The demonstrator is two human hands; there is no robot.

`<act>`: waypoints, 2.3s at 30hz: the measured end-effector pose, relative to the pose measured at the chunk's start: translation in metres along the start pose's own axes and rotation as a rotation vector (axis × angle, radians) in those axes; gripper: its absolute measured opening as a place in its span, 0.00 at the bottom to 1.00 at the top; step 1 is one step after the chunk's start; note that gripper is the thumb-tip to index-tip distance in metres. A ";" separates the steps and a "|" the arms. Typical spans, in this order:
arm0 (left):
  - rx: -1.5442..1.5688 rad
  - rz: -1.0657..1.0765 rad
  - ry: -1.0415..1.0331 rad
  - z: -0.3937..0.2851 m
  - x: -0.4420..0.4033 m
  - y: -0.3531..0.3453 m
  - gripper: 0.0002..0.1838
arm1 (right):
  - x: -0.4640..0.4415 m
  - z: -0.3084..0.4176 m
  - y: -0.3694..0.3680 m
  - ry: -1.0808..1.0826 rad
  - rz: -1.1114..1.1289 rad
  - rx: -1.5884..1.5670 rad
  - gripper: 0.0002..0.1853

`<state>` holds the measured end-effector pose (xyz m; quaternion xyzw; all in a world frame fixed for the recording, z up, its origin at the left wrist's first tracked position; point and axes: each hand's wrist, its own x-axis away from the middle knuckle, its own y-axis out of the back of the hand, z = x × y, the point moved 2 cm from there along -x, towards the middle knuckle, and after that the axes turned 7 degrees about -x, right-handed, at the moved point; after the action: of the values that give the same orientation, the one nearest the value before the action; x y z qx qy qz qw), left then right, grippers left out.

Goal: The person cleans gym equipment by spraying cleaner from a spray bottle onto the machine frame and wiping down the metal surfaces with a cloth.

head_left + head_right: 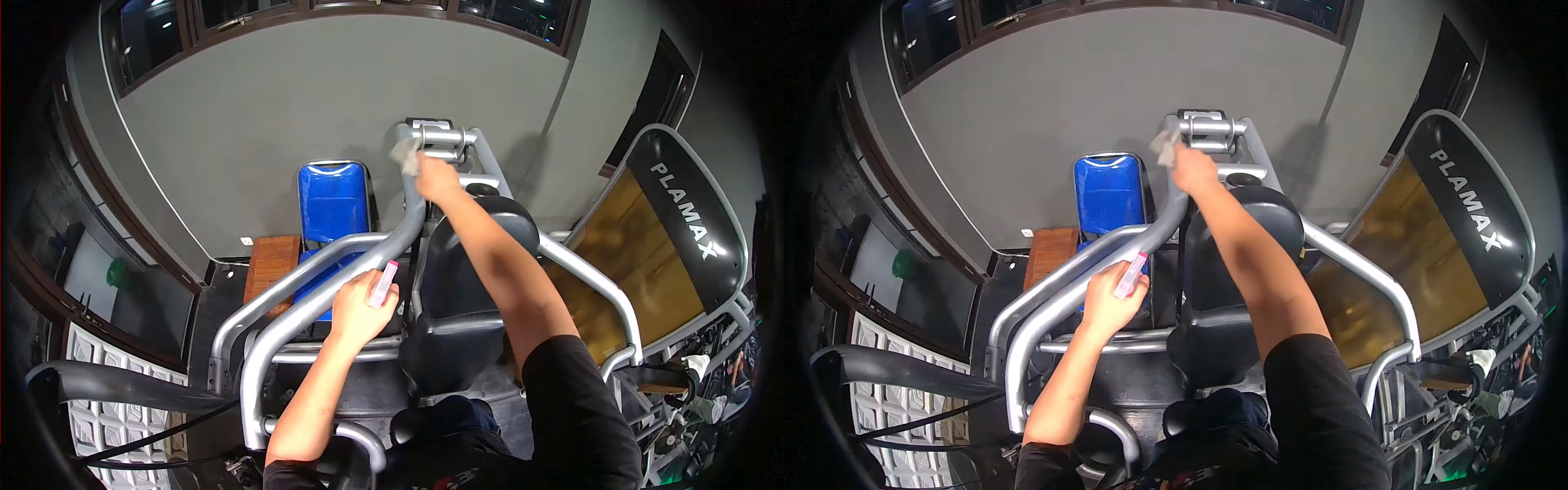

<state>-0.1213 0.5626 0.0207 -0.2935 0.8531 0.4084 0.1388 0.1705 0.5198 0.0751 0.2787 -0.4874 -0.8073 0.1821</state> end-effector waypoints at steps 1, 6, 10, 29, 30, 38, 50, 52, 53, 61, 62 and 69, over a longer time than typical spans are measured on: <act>0.013 0.005 0.006 -0.001 -0.001 0.000 0.11 | 0.003 0.005 -0.009 0.048 0.118 0.105 0.22; 0.025 0.011 0.008 -0.001 -0.001 -0.001 0.11 | 0.024 0.019 -0.034 0.245 0.342 0.397 0.18; -0.011 0.010 0.000 0.002 -0.001 -0.001 0.11 | 0.025 0.018 -0.035 0.241 0.331 0.379 0.18; -0.206 -0.016 0.009 -0.008 -0.003 0.016 0.11 | -0.023 -0.019 0.012 -0.244 -0.006 -0.001 0.24; -0.204 -0.004 0.026 -0.009 -0.003 0.018 0.10 | -0.025 -0.020 0.021 -0.255 -0.019 -0.037 0.25; -0.296 -0.013 0.012 -0.004 -0.005 0.013 0.15 | -0.048 -0.015 -0.059 -0.063 0.310 0.280 0.22; -0.227 -0.108 0.053 -0.009 -0.006 0.028 0.11 | -0.019 0.002 -0.064 0.030 0.243 0.388 0.22; -0.215 -0.122 0.081 -0.009 -0.008 0.031 0.11 | -0.020 0.003 -0.063 0.020 0.288 0.448 0.27; -0.215 -0.124 0.072 -0.008 -0.008 0.031 0.11 | -0.018 0.003 -0.064 0.030 0.278 0.441 0.23; 0.042 -0.003 0.057 -0.009 -0.003 0.022 0.10 | 0.073 0.054 -0.066 0.207 0.338 0.571 0.13; 0.046 -0.001 0.056 -0.010 -0.003 0.020 0.10 | 0.084 0.051 -0.075 0.319 0.333 0.545 0.13; 0.094 -0.013 0.059 -0.005 -0.003 0.014 0.11 | 0.200 0.038 -0.058 0.222 0.256 -0.301 0.24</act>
<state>-0.1274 0.5668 0.0335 -0.3040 0.8731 0.3583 0.1299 -0.0106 0.4594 -0.0169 0.2713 -0.3700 -0.8056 0.3748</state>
